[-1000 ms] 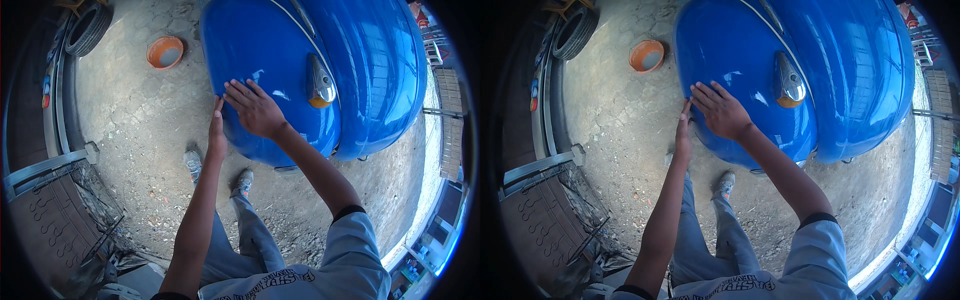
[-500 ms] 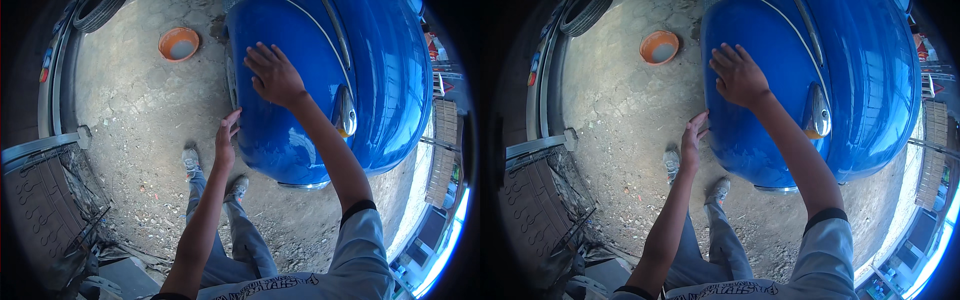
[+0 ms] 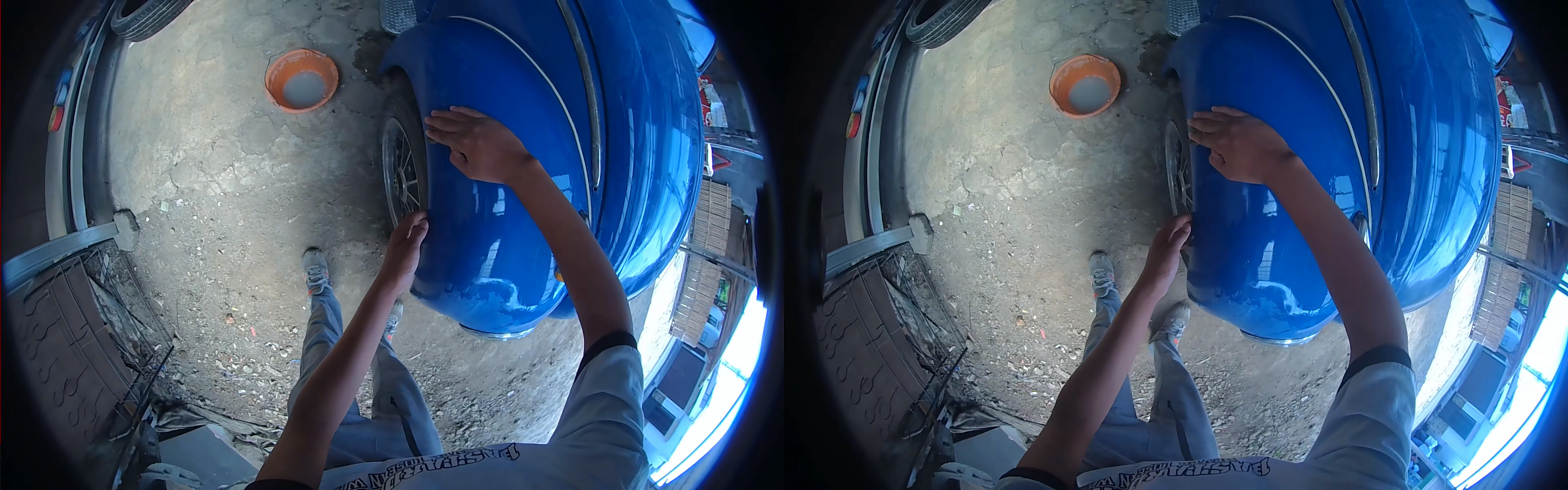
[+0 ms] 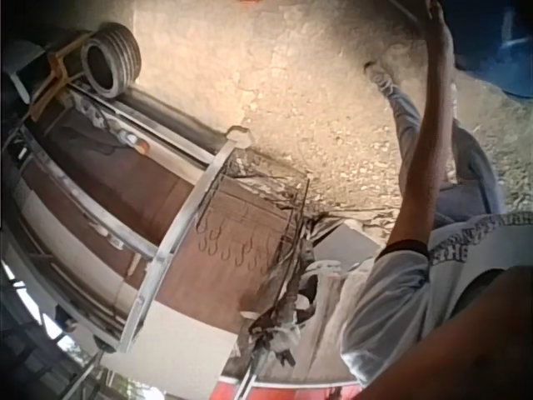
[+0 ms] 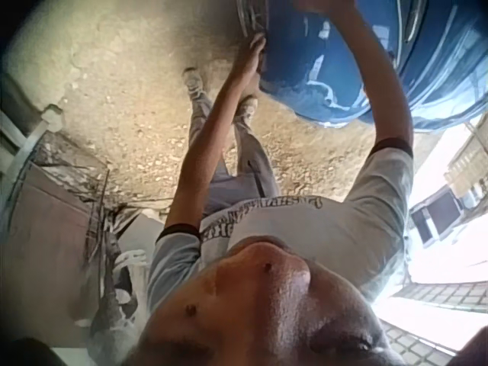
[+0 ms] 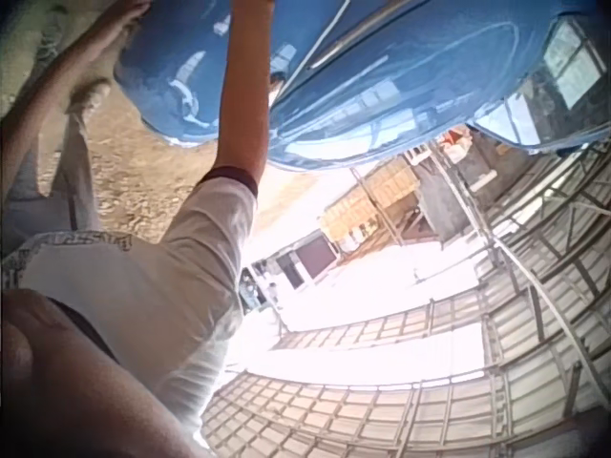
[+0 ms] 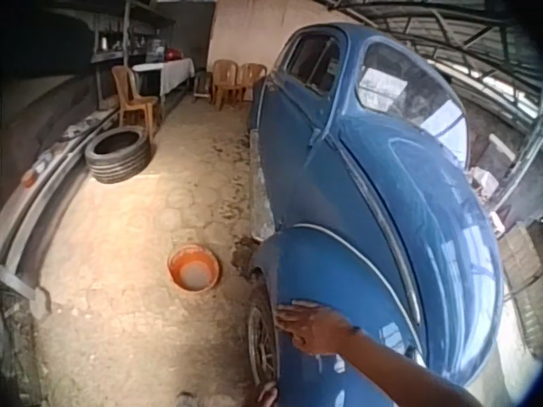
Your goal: The person wets sandpaper in a bucket of water and sands the hood, front fender, and side door of a car.
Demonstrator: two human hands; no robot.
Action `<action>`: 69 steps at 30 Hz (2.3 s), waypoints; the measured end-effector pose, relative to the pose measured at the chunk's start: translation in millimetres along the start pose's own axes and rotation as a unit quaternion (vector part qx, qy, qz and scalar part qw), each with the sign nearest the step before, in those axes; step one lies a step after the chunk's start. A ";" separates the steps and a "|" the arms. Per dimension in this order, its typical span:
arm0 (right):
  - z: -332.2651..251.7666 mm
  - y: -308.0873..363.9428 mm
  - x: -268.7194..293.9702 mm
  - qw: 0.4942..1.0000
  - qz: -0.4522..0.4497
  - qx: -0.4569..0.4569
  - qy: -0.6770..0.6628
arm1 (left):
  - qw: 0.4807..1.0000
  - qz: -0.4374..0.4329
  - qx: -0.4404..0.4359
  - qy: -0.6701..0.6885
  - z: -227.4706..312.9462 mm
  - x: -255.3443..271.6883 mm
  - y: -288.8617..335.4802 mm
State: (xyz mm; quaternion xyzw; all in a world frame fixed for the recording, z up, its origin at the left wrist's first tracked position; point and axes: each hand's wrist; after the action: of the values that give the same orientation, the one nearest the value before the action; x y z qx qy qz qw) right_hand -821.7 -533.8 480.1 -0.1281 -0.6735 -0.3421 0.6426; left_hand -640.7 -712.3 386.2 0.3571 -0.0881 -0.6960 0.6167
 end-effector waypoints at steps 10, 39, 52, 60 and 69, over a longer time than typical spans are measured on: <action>49.2 -81.2 -0.8 0.987 -0.125 -0.075 -0.065 | 0.994 -0.078 0.060 -0.042 57.8 37.1 -42.9; 238.3 -340.8 -153.5 0.921 -0.302 -0.213 -0.124 | 0.987 0.067 0.080 -0.120 264.0 177.8 -337.4; 117.1 -399.7 -201.3 0.754 -0.177 -0.363 -0.517 | 0.842 0.210 0.187 -0.460 153.1 430.6 -469.2; -32.4 -403.5 -259.7 0.648 -0.084 -0.415 -0.633 | 0.932 0.224 0.265 -0.103 49.0 411.5 -522.2; -26.8 -459.4 -224.0 0.832 -0.218 -0.195 -0.471 | 0.891 0.109 0.196 -0.395 65.4 459.3 -531.8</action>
State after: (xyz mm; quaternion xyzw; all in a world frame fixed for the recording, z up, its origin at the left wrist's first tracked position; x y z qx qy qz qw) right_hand -1050.4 -827.5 128.9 -0.2469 -0.8242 -0.4958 0.1180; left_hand -1096.1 -1037.1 -43.9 0.1543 -0.4977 -0.6765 0.5204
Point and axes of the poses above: each hand's wrist, its own y-axis away from the middle knuckle, its own x-axis out of the back of the hand, z = x × y, and after that the axes turned 2 degrees about y, right-handed
